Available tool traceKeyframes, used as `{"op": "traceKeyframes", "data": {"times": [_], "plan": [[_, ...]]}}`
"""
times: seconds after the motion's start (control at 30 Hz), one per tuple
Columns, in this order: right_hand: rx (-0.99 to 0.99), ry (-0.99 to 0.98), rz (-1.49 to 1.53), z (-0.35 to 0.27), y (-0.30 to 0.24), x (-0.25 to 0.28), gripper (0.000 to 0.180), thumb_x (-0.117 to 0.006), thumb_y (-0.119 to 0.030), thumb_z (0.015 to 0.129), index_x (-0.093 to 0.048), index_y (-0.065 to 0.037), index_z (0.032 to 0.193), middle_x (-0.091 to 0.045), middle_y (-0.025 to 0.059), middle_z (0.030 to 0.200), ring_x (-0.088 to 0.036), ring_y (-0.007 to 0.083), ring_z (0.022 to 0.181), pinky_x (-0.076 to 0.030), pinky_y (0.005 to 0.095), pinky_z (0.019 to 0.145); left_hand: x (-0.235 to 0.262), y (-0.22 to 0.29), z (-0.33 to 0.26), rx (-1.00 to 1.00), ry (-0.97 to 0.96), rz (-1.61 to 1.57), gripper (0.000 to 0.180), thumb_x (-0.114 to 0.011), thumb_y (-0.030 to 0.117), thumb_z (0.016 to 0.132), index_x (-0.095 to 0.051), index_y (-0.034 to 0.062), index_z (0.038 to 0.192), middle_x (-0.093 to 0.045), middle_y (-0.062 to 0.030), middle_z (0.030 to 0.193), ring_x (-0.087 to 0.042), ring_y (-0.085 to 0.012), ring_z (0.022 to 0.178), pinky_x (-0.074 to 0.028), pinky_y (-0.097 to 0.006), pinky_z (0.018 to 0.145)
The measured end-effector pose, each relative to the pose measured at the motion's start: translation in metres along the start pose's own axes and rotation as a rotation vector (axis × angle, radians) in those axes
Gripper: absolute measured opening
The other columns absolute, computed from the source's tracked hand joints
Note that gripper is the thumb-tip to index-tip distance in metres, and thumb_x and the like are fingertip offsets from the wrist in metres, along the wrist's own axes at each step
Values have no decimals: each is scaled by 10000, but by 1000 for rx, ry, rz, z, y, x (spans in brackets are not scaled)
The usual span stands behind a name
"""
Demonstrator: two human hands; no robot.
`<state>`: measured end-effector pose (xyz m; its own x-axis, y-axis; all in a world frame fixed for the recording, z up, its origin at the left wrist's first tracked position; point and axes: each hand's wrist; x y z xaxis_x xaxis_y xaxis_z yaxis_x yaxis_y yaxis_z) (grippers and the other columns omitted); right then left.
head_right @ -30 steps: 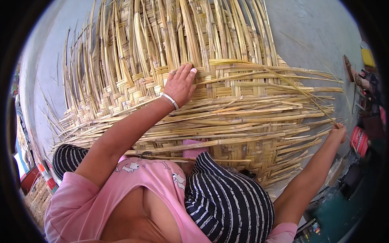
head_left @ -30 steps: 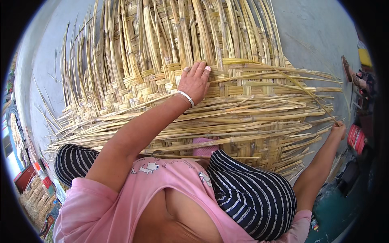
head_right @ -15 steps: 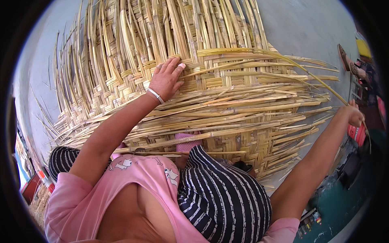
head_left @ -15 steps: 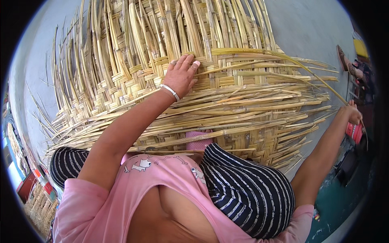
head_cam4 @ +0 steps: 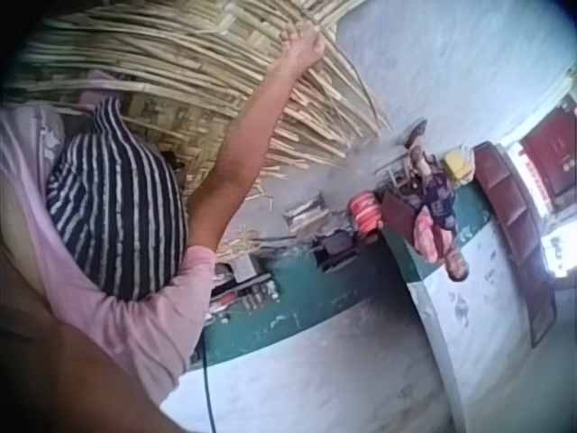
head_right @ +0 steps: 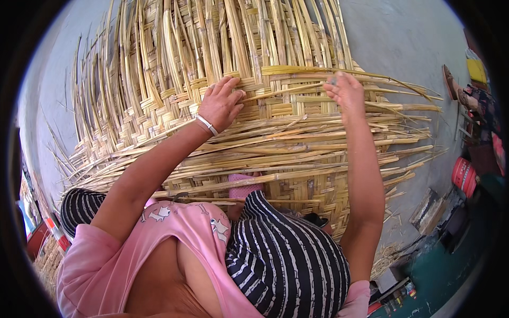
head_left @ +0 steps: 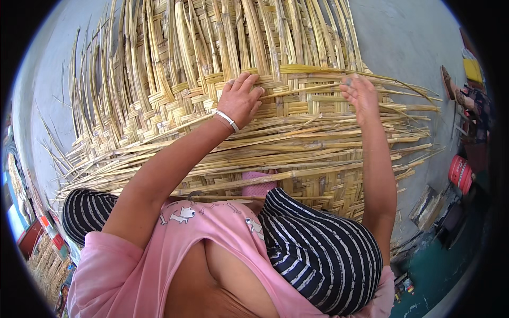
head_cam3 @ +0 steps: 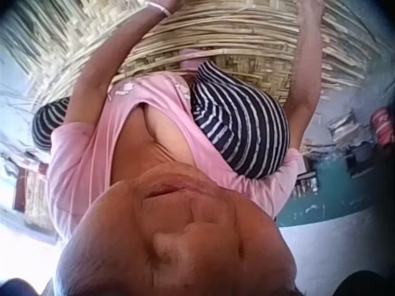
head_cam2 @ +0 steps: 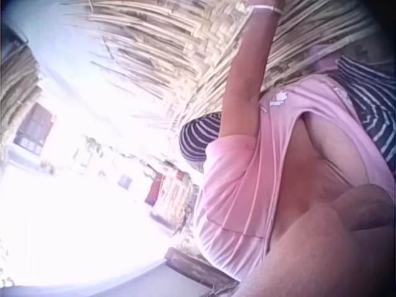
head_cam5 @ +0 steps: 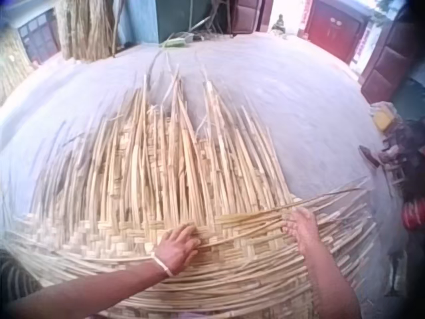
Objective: The person weaves a mat using dried palm leaves. They interlace the leaves by hand, creating a tight pattern.
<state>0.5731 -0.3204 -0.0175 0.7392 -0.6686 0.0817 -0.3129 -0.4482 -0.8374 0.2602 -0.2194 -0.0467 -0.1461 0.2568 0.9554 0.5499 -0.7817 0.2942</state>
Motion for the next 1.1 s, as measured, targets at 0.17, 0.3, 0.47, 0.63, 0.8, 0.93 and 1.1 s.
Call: {"op": "traceKeyframes", "data": {"times": [0.17, 0.3, 0.47, 0.63, 0.8, 0.93, 1.1], "plan": [[-69, -109, 16, -12, 3, -47, 271, -536, -193, 918, -528, -10, 1117, -628, 112, 967, -642, 165, 806, -519, 265, 669, 8, 6, 4, 10, -32, -17, 254, -608, 239, 814, -610, 120, 1038, -440, -107, 1303, -366, -282, 1254, -347, -441, 973], [-10, -130, -38, -5, 12, -53, 292, -540, -172, 912, -509, -6, 1150, -613, 122, 1025, -635, 172, 840, -511, 268, 681, 10, 11, 19, 91, -18, -176, 193, -617, 233, 807, -624, 115, 960, -492, -80, 1250, -429, -263, 1184, -376, -423, 929], [117, -73, 5, -12, 9, -74, 299, -555, -137, 895, -497, -13, 1161, -601, 121, 1032, -623, 188, 879, -508, 285, 705, -1, 23, 65, 469, -23, -533, 202, -661, 306, 785, -642, 106, 783, -645, -83, 706, -618, -236, 654, -493, -349, 626], [53, 108, 407, 4, 17, -52, 206, -569, -120, 879, -515, -42, 1061, -604, 90, 939, -618, 184, 828, -508, 293, 678, 2, 34, 99, 758, -271, -468, 263, -670, 348, 755, -630, 107, 851, -664, -100, 813, -638, -236, 727, -501, -363, 709], [185, 183, 439, -5, 1, -58, 136, -575, -105, 876, -515, -38, 978, -631, 89, 880, -629, 163, 772, -510, 267, 647, 1, 34, 103, 825, -337, -466, 284, -643, 313, 743, -595, 93, 916, -658, -126, 907, -642, -266, 829, -501, -361, 758], [546, 131, 36, -18, 5, -72, 95, -538, -108, 906, -527, -29, 959, -630, 78, 874, -608, 109, 695, -482, 197, 614, 6, 36, 105, 832, -382, -474, 267, -616, 224, 750, -608, 99, 986, -654, -126, 984, -622, -291, 934, -496, -379, 799], [423, 24, -500, -29, 35, -74, 156, -570, -144, 882, -560, -55, 1010, -624, 59, 936, -613, 158, 827, -505, 281, 713, 2, 34, 102, 763, -343, -505, 239, -603, 205, 755, -611, 101, 970, -657, -127, 967, -628, -301, 915, -499, -382, 793]]}}
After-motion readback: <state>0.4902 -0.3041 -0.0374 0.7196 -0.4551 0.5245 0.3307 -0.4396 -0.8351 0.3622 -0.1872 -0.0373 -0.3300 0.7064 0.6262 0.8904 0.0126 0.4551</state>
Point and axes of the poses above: each hand's wrist, its own z-axis towards the middle knuckle, its own x-axis out of the back of the hand, y = z × x
